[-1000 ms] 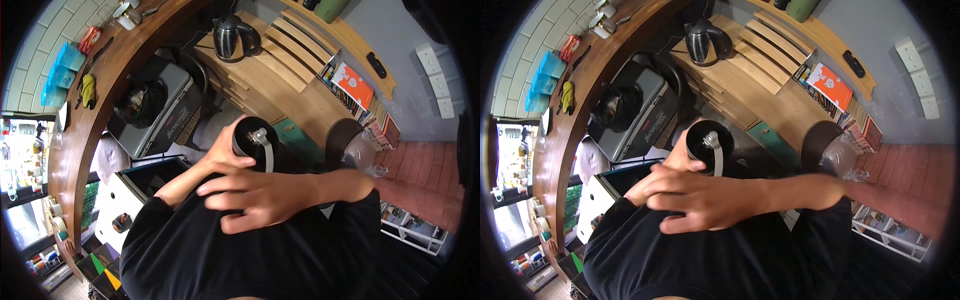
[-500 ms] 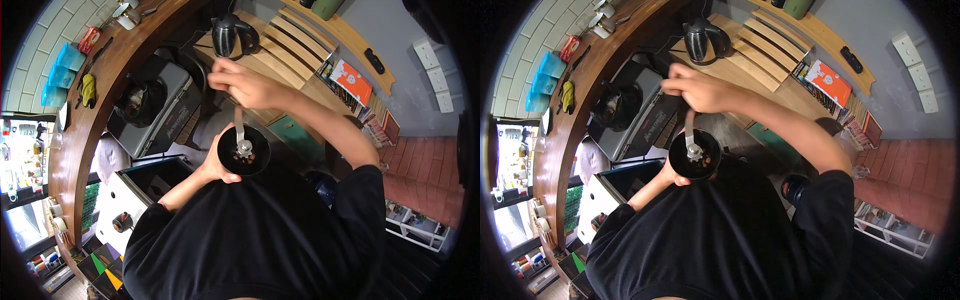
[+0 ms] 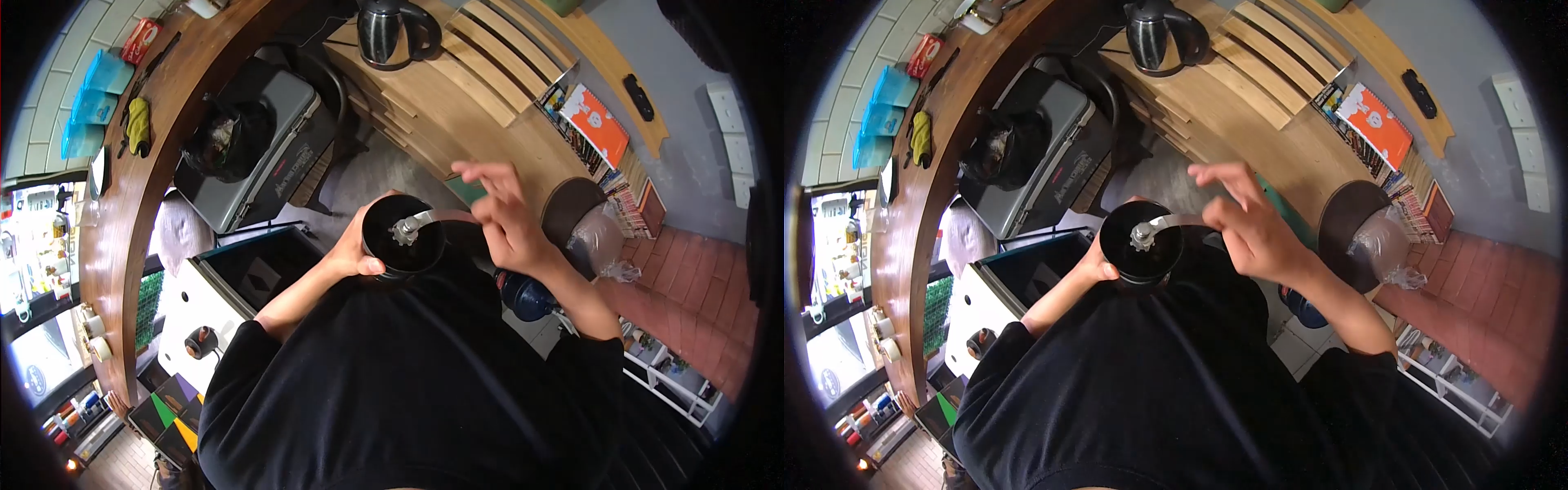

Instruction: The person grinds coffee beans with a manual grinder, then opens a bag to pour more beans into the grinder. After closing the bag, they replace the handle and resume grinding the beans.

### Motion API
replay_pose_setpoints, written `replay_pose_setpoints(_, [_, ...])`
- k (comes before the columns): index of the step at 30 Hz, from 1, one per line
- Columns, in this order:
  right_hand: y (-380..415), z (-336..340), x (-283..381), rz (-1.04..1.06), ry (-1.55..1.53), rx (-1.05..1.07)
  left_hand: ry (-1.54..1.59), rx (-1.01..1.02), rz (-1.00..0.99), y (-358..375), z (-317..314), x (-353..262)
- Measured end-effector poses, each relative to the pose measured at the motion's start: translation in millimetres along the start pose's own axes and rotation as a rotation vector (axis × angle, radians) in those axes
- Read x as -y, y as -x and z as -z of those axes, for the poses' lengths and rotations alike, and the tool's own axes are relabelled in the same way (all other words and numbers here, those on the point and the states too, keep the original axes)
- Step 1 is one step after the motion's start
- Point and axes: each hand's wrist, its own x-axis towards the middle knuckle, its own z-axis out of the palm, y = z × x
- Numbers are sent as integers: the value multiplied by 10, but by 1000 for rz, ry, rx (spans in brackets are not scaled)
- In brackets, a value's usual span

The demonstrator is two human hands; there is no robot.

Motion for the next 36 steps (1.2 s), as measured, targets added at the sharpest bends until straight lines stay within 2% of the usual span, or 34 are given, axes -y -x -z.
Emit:
replay_pose_setpoints(2, [120, 26, 188, 8, -39, 132, 7, -45, 32, 9, -2, -24])
replay_pose_setpoints(3, [168, 31, 294, 23, -14, 208, -61, -20, -17, 3, 38, -6])
replay_pose_setpoints(6, [26, 37, 515, 210, -72, 259, -129, -27, -73, -16, 28, -50])
replay_pose_setpoints(8, [52, -122, 721, -91, -442, 400, -173, -72, -17, -69, 41, -48])
replay_pose_setpoints(9, [-109, -165, 694, 359, -192, 342, -122, -31, -25, -65, 63, -17])
replay_pose_setpoints(10, [-242, -169, 677, 369, -187, 344, -128, -31, -35, -54, 73, 32])
replay_pose_setpoints(12, [-396, -192, 720, 302, -207, 397, -48, -248, 225, 4, 23, 82])
replay_pose_setpoints(13, [-407, -228, 802, 149, -372, 537, 76, -178, 52, -42, -14, 97])
replay_pose_setpoints(14, [-408, -388, 813, 520, -267, 451, -58, -106, 46, -123, -67, -99])
replay_pose_setpoints(16, [-458, -595, 923, 679, -205, 364, -307, -8, -42, -158, -61, -93])
replay_pose_setpoints(17, [-562, -617, 910, 700, -133, 400, -229, -55, -35, -170, -124, -144])
replay_pose_setpoints(18, [-660, -665, 909, 646, -103, 374, -177, -49, 2, -183, -156, -253])
replay_pose_setpoints(22, [-973, -908, 883, 714, -119, 488, -235, 9, 35, -15, 5, -46])
replay_pose_setpoints(26, [-1331, -1047, 791, 575, -255, 718, -284, 87, 75, 209, 167, 193])
replay_pose_setpoints(28, [-1385, -1092, 742, 589, -272, 705, -308, 123, 97, 307, 201, 333])
replay_pose_setpoints(30, [-1466, -1150, 629, 522, -266, 742, -332, 153, 123, 291, 178, 516])
replay_pose_setpoints(31, [-1489, -1165, 579, 501, -260, 687, -343, 173, 135, 199, 203, 606])
replay_pose_setpoints(32, [-1540, -1136, 464, 414, -192, 697, -354, 195, 148, 223, 222, 682])
replay_pose_setpoints(33, [-1634, -1071, 364, 370, -144, 700, -192, 78, -154, 83, 102, 520])
replay_pose_setpoints(34, [-1690, -1030, 291, 330, -96, 707, -248, -65, 23, 106, 0, 268])
replay_pose_setpoints(36, [-1664, -1006, 230, 314, -93, 686, -100, 20, 162, 57, -95, 29])
